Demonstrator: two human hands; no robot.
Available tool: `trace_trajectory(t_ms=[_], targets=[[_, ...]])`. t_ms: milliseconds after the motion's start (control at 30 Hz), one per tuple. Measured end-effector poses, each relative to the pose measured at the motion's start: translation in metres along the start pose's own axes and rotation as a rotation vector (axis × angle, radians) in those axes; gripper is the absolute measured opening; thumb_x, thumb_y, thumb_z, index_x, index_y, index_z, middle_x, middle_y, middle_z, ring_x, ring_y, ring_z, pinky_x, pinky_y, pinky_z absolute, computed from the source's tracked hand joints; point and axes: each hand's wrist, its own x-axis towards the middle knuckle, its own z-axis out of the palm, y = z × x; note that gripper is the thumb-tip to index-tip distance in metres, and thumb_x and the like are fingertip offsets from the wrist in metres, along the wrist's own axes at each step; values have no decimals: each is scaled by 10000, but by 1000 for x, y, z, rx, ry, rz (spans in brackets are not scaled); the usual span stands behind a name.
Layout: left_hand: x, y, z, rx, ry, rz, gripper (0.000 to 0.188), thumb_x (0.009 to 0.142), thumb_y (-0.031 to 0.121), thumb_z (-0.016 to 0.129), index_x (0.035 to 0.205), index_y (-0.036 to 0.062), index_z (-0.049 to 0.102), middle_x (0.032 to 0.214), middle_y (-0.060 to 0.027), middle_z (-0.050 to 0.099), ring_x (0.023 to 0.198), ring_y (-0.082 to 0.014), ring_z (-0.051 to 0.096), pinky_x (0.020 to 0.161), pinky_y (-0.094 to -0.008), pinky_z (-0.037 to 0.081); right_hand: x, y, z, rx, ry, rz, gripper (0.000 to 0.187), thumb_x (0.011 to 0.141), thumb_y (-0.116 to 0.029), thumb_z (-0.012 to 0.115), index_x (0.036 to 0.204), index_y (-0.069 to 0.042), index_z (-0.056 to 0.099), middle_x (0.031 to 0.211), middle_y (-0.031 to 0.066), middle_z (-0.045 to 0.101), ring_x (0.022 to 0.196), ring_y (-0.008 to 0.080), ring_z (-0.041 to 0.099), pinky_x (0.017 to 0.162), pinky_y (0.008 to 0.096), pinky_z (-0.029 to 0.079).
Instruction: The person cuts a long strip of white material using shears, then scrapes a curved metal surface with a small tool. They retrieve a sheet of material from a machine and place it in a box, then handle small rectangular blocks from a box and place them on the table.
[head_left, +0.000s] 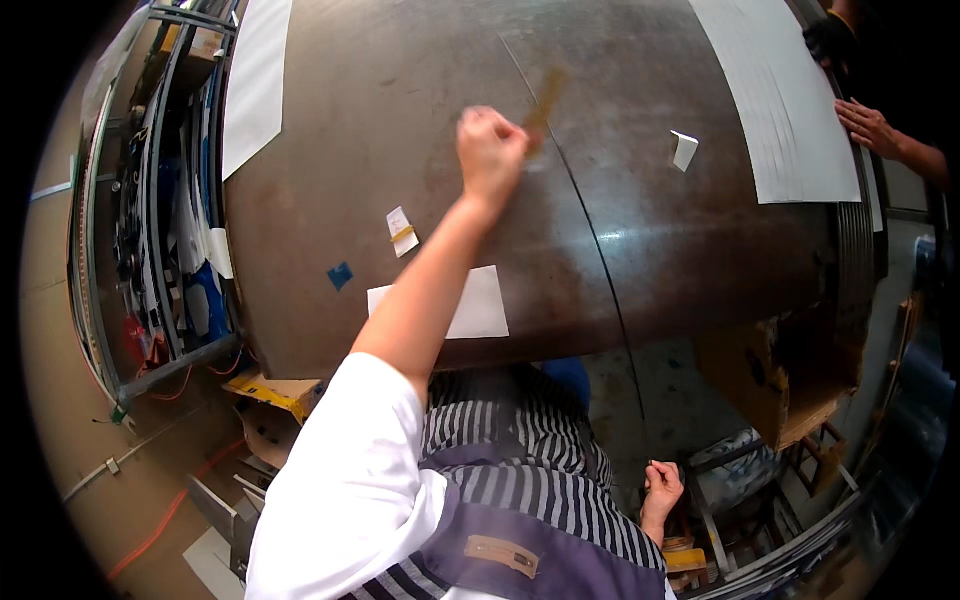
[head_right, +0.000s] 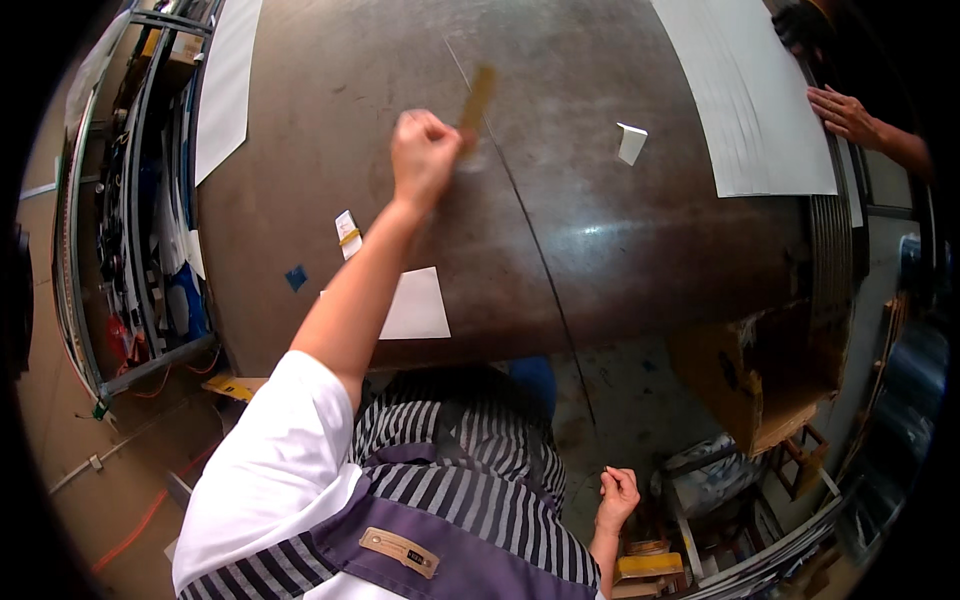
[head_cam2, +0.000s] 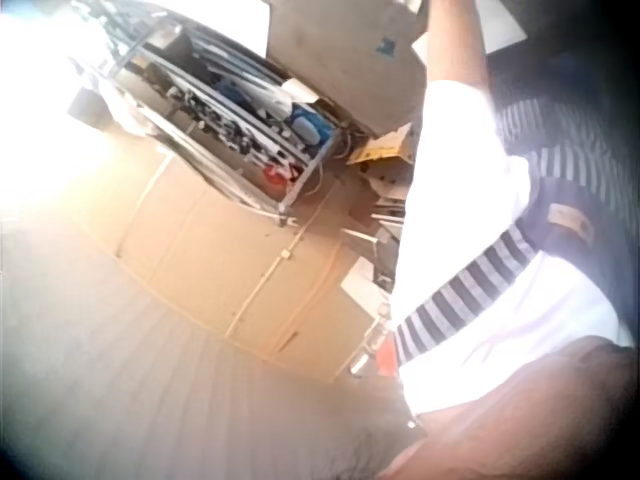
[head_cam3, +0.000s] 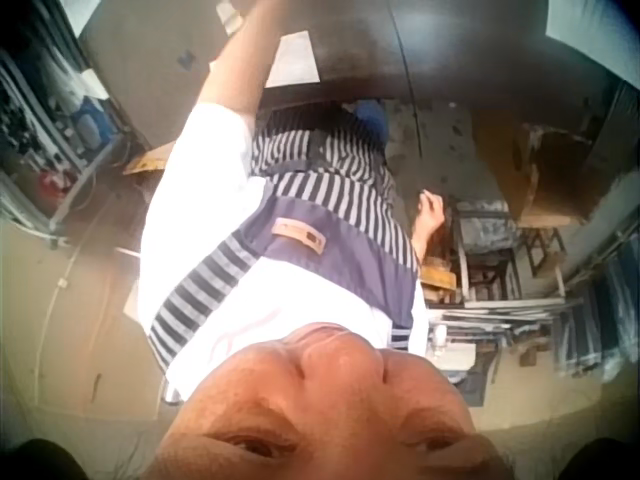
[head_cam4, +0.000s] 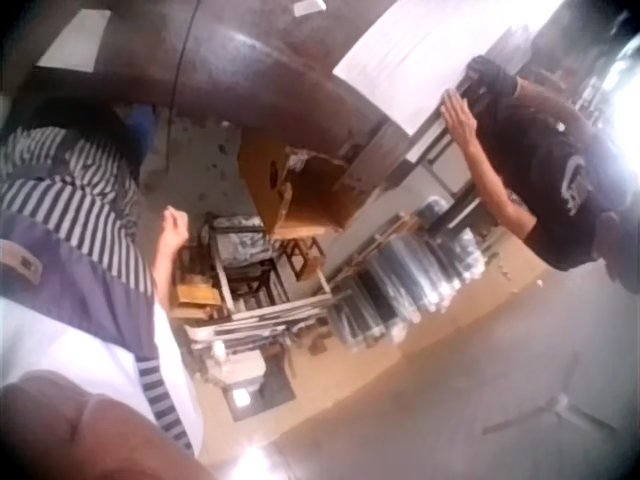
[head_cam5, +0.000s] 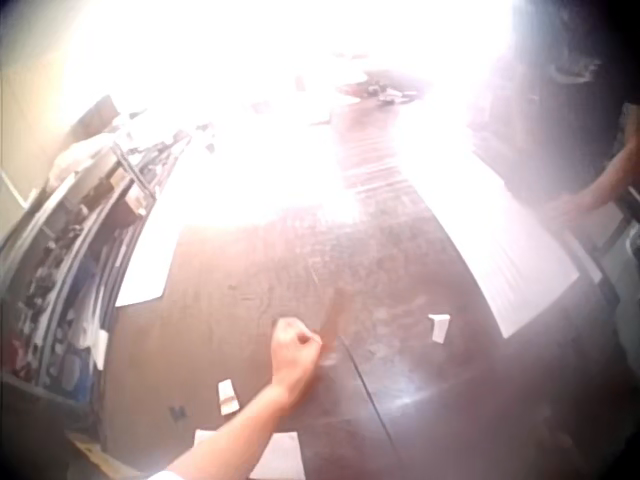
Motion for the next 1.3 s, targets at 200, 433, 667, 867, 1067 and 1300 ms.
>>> trace_trajectory(t_ms=[200, 433, 667, 867, 1067, 1300], targets=[[-66, 43, 18, 17, -201, 76, 163, 580, 129, 784, 548, 99, 627, 923, -84, 587, 917, -280, 528, 749, -415, 400, 4, -2, -2, -41, -29, 8, 118, 784, 114, 614, 852, 26, 655, 815, 23, 539, 579, 75, 453, 511, 205, 358], [-27, 17, -6, -82, 70, -75, 180, 626, 89, 766, 595, 35, 597, 923, -114, 616, 889, -302, 578, 781, -403, 442, 3, 0, -8, -13, -54, -2, 118, 799, 101, 609, 876, 30, 663, 811, 30, 548, 583, 86, 487, 514, 207, 379], [-142, 86, -24, -193, -690, 462, 263, 697, 123, 736, 741, 77, 481, 1287, -92, 556, 1250, -246, 484, 1033, -432, 344, 4, -2, -6, -21, -69, 2, 118, 816, 87, 604, 902, 38, 667, 819, 37, 558, 607, 100, 510, 548, 217, 412], [-148, 80, -13, -187, -735, 472, 273, 722, 116, 720, 737, 62, 453, 1327, -110, 528, 1281, -248, 456, 1107, -455, 293, 5, -3, -5, -10, -57, 30, 105, 818, 65, 620, 914, 46, 659, 841, 41, 572, 627, 100, 525, 560, 215, 425], [-150, 82, -12, -294, -697, 386, 275, 699, 102, 741, 737, 60, 472, 1306, -121, 540, 1243, -261, 486, 1090, -448, 309, 5, -2, -4, -9, -25, 50, 91, 804, 57, 638, 892, 46, 656, 844, 46, 589, 620, 98, 525, 550, 213, 425], [-107, 72, 20, -86, -233, 134, 222, 607, 116, 797, 614, 78, 578, 1002, -76, 584, 997, -281, 527, 834, -387, 405, 2, 3, -6, -61, -3, 34, 83, 805, 79, 622, 873, 47, 657, 821, 46, 592, 585, 81, 489, 517, 206, 390]])
